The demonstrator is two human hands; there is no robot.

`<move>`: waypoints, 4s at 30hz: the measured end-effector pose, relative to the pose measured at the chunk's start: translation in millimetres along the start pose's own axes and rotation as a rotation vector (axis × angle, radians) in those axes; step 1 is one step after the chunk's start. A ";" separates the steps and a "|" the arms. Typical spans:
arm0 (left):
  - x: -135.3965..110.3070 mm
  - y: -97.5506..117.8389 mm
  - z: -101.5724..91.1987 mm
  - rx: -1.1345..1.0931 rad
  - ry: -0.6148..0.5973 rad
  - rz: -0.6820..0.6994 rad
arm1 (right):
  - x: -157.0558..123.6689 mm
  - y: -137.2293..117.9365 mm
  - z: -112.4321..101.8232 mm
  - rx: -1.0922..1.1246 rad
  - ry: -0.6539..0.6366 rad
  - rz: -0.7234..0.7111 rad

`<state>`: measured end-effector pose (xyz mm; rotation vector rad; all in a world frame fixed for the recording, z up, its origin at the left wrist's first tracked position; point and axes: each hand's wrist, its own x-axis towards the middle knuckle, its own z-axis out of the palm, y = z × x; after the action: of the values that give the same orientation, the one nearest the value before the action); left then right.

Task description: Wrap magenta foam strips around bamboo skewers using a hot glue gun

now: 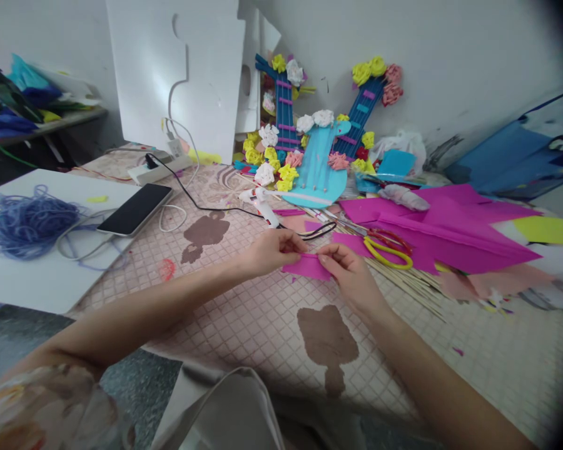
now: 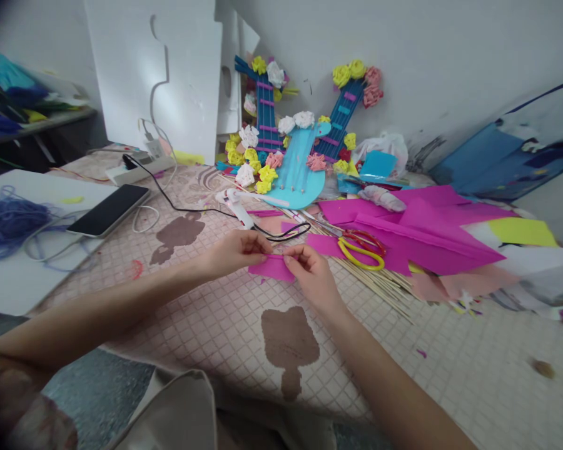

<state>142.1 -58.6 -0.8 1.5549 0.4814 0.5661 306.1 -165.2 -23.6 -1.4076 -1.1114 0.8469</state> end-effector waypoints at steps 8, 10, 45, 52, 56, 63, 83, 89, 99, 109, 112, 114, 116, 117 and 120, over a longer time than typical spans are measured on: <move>-0.9 -4.4 1.0 -0.094 0.043 -0.030 | -1.2 -4.5 4.6 0.052 0.022 0.007; -1.4 -4.2 0.9 -0.116 0.054 -0.057 | -0.9 -4.2 5.1 0.060 0.027 -0.002; -2.3 -0.5 6.6 -0.200 0.185 -0.229 | 2.7 3.2 4.8 0.019 0.103 -0.120; -1.1 -4.7 6.9 -0.276 0.225 -0.273 | 1.4 0.2 7.1 -0.032 0.125 -0.154; -0.1 -8.2 5.7 -0.312 0.208 -0.258 | 1.2 1.8 8.5 -0.062 0.116 -0.179; 0.3 -12.3 5.0 -0.266 0.230 -0.162 | 0.6 4.7 10.9 0.062 0.126 -0.129; 0.7 -14.7 6.3 -0.320 0.266 -0.180 | 5.4 12.7 11.3 0.103 0.142 -0.112; -0.4 -11.8 5.9 -0.430 0.234 -0.220 | 3.7 8.7 10.3 0.034 0.162 -0.152; 1.0 -20.5 4.4 -0.364 0.243 -0.109 | 2.0 5.7 15.7 0.271 0.066 0.037; -0.8 -15.6 7.7 -0.415 0.234 -0.157 | 3.1 11.0 14.8 0.148 0.161 -0.077; -1.6 -14.1 8.3 -0.426 0.223 -0.164 | 2.2 12.2 13.7 0.069 0.156 -0.119; -1.2 -14.9 8.0 -0.424 0.226 -0.151 | 1.4 11.3 13.5 0.041 0.153 -0.138; -0.4 -16.8 7.1 -0.407 0.233 -0.133 | 0.8 10.0 13.7 0.036 0.151 -0.143; 0.1 -17.9 6.5 -0.395 0.239 -0.122 | 0.7 9.4 14.0 0.038 0.150 -0.139; 1.3 -20.8 4.9 -0.356 0.249 -0.091 | 1.0 8.5 14.9 0.078 0.151 -0.110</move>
<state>146.8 -60.5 -21.7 1.1236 0.6011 0.7365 293.8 -159.2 -34.1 -1.3112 -1.0197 0.6872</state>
